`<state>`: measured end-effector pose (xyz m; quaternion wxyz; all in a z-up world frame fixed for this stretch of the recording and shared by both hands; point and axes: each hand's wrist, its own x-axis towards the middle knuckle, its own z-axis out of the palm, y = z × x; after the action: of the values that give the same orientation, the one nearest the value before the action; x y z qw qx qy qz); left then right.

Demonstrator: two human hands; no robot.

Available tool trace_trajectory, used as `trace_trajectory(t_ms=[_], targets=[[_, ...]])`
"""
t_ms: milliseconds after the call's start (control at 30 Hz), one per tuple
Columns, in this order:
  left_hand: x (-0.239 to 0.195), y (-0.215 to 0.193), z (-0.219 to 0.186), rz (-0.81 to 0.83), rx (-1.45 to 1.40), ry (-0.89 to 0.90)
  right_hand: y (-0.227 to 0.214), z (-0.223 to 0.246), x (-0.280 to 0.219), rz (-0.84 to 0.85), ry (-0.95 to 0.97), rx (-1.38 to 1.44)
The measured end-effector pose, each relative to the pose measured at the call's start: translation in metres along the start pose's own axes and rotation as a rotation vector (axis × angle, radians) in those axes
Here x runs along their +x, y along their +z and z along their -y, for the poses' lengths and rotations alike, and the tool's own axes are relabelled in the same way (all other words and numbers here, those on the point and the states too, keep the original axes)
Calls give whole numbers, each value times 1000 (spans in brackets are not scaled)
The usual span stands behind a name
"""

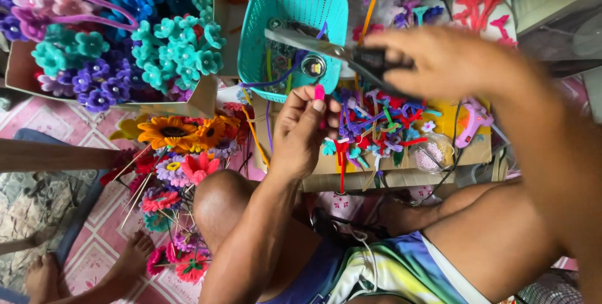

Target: Assembling decorative flowers by using a hot glue gun to attach colorful petals and parts to stems.

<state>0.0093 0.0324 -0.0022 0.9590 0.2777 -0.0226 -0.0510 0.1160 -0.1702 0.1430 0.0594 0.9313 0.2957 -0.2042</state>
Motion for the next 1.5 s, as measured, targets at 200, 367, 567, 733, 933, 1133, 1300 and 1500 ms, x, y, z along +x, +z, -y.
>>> trace_trajectory(t_ms=[200, 367, 567, 733, 933, 1133, 1300, 1500], targets=[[8, 3, 22, -115, 219, 187, 125, 44, -75, -2, -145, 2000], [8, 8, 33, -130, 347, 288, 146, 76, -92, -296, -477, 1457], [10, 10, 47, -113, 382, 367, 194, 61, -94, -191, -419, 1656], [12, 6, 58, -84, 419, 423, 162, 68, -104, -228, -415, 1594], [11, 14, 60, -78, 495, 459, 151, 73, -109, -241, -411, 1596], [13, 13, 61, -82, 504, 470, 162, 75, -107, -270, -419, 1651], [10, 14, 64, -64, 519, 457, 169, 73, -106, -286, -431, 1727], [5, 18, 69, -53, 585, 406, 191, 72, -94, -403, -520, 1870]])
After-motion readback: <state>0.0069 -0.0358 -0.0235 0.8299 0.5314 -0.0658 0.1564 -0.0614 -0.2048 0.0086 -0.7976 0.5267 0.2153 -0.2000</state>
